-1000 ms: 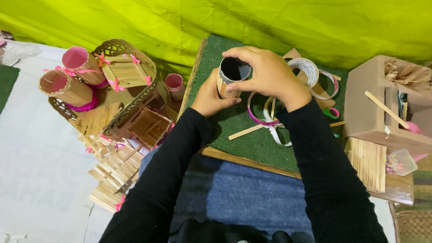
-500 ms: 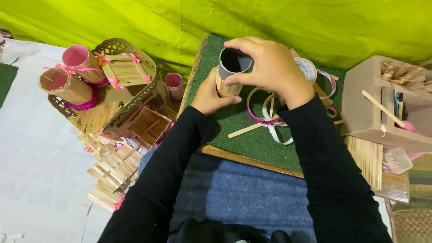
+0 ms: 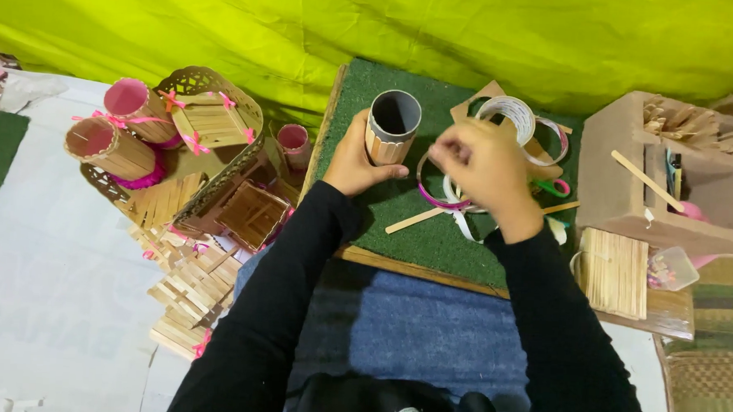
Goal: The person is decorating a cylindrical craft object made of popsicle sticks by applying double-sided tape and then wrapping a pink ribbon around it.
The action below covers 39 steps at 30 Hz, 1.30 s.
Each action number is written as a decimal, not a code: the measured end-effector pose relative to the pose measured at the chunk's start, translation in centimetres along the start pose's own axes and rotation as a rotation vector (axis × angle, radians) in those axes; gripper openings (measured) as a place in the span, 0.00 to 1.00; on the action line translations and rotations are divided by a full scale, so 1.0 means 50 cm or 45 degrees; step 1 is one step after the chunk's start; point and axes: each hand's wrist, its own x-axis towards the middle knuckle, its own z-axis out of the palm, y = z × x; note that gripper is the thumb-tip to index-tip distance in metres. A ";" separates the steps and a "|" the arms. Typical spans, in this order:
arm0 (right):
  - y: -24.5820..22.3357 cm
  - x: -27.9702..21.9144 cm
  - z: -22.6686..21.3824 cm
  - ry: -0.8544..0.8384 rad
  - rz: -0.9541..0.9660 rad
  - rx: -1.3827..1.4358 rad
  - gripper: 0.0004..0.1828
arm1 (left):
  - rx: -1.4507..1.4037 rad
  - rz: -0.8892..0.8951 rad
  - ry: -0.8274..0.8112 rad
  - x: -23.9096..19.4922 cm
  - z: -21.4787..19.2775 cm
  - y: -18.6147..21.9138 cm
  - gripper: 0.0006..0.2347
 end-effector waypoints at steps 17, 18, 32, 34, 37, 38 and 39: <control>0.075 -0.156 0.000 0.285 0.295 0.331 0.11 | -0.034 0.670 0.587 -0.085 -0.020 0.090 0.27; 0.074 -0.155 -0.014 0.378 0.343 0.525 0.11 | 0.133 0.785 0.742 -0.094 -0.011 0.108 0.21; -0.115 -0.220 -0.051 0.438 -0.348 -0.304 0.04 | 0.444 0.808 0.309 -0.197 0.104 0.285 0.14; -0.127 -0.225 -0.051 0.393 -0.400 -0.391 0.08 | 0.595 0.864 0.244 -0.199 0.096 0.291 0.11; -0.132 -0.227 -0.057 0.392 -0.408 -0.257 0.04 | 0.783 1.021 -0.080 -0.202 0.095 0.280 0.13; -0.129 -0.228 -0.060 0.401 -0.341 -0.149 0.02 | 0.748 1.022 -0.184 -0.204 0.098 0.266 0.13; -0.125 -0.229 -0.064 0.410 -0.273 -0.040 0.01 | 0.712 1.022 -0.287 -0.204 0.100 0.251 0.16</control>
